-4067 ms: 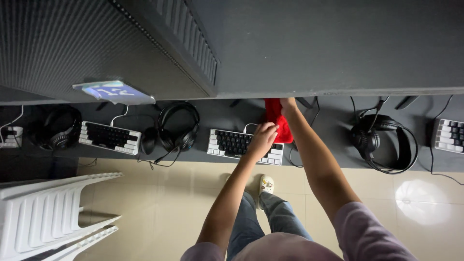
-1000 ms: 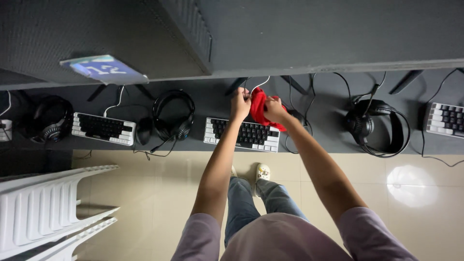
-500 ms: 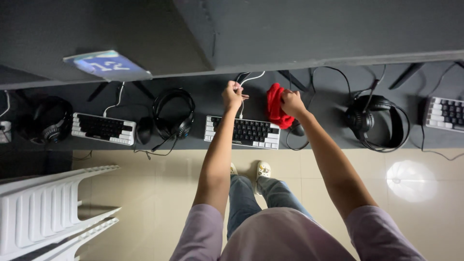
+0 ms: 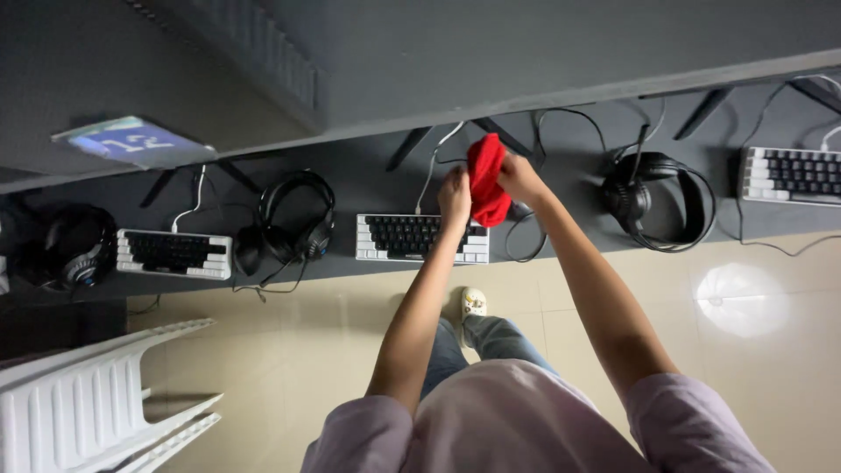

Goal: The person wipes a computer mouse, headphones, and a keyboard with a red cloth. They lift and turn each item to wipe different sides and surfaces, then place them back on the desk.

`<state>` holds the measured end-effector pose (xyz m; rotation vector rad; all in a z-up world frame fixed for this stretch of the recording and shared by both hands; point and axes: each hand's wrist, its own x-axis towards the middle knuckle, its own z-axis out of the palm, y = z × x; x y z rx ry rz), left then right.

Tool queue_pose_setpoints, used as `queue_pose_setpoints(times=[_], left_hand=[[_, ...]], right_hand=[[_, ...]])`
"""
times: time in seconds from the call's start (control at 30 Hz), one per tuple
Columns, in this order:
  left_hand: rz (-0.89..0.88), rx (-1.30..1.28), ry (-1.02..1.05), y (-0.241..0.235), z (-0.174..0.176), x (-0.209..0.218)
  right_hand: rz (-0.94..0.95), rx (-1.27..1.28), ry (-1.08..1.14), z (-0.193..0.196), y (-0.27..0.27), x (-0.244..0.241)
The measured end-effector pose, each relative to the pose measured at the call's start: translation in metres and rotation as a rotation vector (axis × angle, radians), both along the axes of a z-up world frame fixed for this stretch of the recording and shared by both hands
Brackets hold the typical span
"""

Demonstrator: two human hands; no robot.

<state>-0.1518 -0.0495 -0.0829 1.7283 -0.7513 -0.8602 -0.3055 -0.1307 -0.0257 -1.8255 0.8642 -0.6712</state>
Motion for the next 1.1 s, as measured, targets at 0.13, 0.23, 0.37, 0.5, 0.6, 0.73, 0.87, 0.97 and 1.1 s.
queue_pose_setpoints(times=[0.13,0.23,0.37,0.5,0.6,0.73,0.87,0.97,1.1], left_hand=[[0.055,-0.294,0.025,-0.008,0.062,-0.005],[0.003,-0.341,0.244,-0.004,0.101,-0.009],[-0.059,-0.338,0.348,0.001,0.135,-0.02],[-0.161,-0.368,0.489,0.018,0.152,-0.028],[-0.231,-0.376,0.636,0.019,0.147,-0.035],[-0.201,-0.428,0.858,0.015,0.137,-0.038],[-0.126,-0.481,1.025,0.022,0.163,-0.036],[-0.27,-0.319,0.586,0.045,0.204,-0.052],[-0.404,-0.477,0.24,0.045,0.141,-0.072]], right_hand=[[0.081,-0.115,0.065,0.024,0.008,-0.012],[0.048,-0.049,0.065,0.041,0.022,-0.022],[0.061,-0.021,0.066,0.035,0.024,-0.049],[0.074,-0.028,0.061,0.053,0.04,-0.065],[0.063,-0.617,0.116,0.031,0.04,-0.08],[0.029,-0.106,0.083,0.045,0.049,-0.088],[-0.058,-0.008,0.051,0.059,0.055,-0.09],[-0.102,-0.104,-0.059,0.09,0.067,-0.091],[-0.13,-0.039,-0.116,0.076,0.069,-0.093]])
